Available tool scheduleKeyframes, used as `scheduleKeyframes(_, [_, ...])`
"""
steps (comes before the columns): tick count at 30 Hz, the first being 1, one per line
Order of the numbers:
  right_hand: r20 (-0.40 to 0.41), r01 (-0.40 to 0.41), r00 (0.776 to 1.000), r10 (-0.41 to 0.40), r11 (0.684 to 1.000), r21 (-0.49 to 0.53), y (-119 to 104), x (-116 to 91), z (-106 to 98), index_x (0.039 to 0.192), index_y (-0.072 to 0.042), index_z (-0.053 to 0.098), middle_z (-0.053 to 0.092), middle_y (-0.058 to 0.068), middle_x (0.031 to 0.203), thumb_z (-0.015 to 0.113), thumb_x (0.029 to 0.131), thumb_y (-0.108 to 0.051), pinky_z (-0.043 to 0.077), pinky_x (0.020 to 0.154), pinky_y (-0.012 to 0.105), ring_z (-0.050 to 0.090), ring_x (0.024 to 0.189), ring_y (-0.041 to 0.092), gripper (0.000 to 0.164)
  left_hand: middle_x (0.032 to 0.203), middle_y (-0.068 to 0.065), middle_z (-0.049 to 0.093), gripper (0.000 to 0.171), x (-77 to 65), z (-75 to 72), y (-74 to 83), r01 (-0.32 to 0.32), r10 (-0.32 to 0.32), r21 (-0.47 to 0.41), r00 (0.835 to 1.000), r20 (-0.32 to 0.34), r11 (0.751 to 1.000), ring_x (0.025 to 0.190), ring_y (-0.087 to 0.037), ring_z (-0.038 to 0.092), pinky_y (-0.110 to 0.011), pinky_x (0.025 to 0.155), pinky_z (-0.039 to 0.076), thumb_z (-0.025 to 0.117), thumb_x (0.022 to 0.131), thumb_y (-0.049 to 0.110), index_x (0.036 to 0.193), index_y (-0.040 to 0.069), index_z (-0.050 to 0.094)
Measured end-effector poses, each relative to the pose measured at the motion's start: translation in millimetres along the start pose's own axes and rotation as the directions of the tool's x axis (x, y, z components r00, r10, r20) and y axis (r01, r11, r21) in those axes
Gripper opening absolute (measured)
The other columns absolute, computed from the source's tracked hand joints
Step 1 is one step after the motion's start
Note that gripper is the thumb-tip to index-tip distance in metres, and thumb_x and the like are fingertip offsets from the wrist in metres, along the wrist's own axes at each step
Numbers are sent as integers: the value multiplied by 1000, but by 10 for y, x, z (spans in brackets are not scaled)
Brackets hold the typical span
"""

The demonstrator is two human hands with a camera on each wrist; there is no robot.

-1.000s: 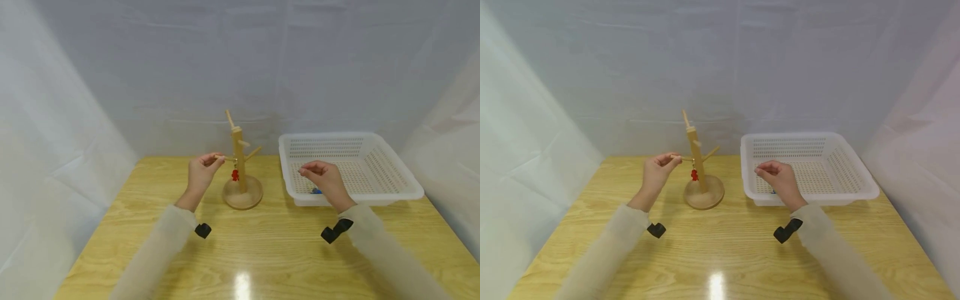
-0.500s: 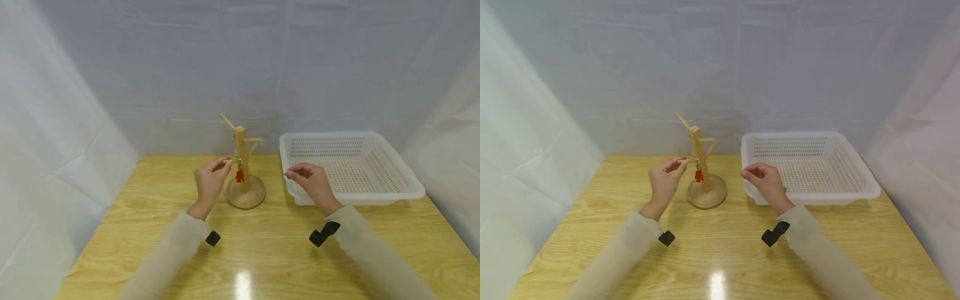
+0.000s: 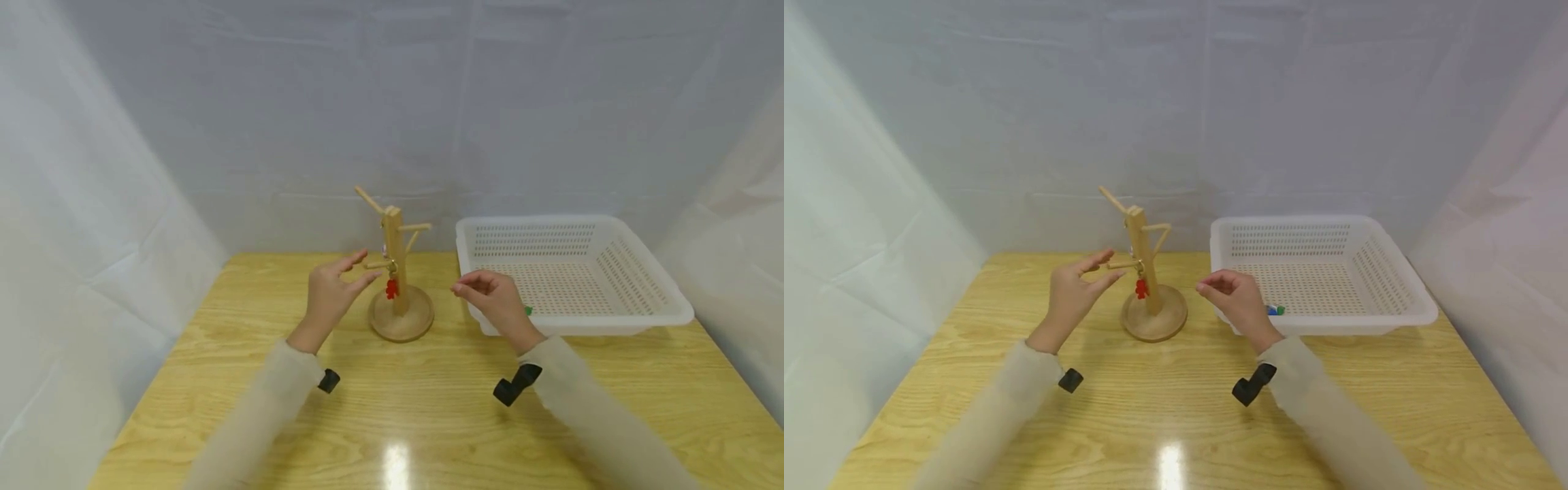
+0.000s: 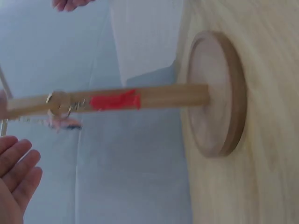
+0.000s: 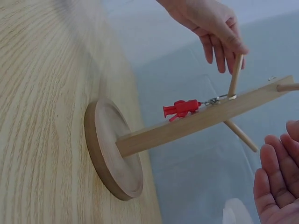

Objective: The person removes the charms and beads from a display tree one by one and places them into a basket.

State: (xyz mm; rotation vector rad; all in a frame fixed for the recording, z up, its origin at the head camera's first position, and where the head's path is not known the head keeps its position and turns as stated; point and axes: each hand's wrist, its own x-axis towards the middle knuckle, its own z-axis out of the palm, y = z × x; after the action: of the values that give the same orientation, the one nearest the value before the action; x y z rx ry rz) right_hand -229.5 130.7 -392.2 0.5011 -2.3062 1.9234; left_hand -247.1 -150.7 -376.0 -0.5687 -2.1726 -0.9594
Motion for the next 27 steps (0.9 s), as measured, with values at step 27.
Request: scheduleKeyframes(27, [67, -10, 998, 12, 999, -39, 75, 89, 675, 99, 4, 69, 70, 15, 96, 69, 86, -8, 53, 75, 27, 64, 83, 17, 19, 122, -4, 63, 47, 1128, -258, -221, 449, -280, -465, 878, 389, 763, 112, -15, 58, -32, 99, 45, 69, 86, 27, 127, 5, 59])
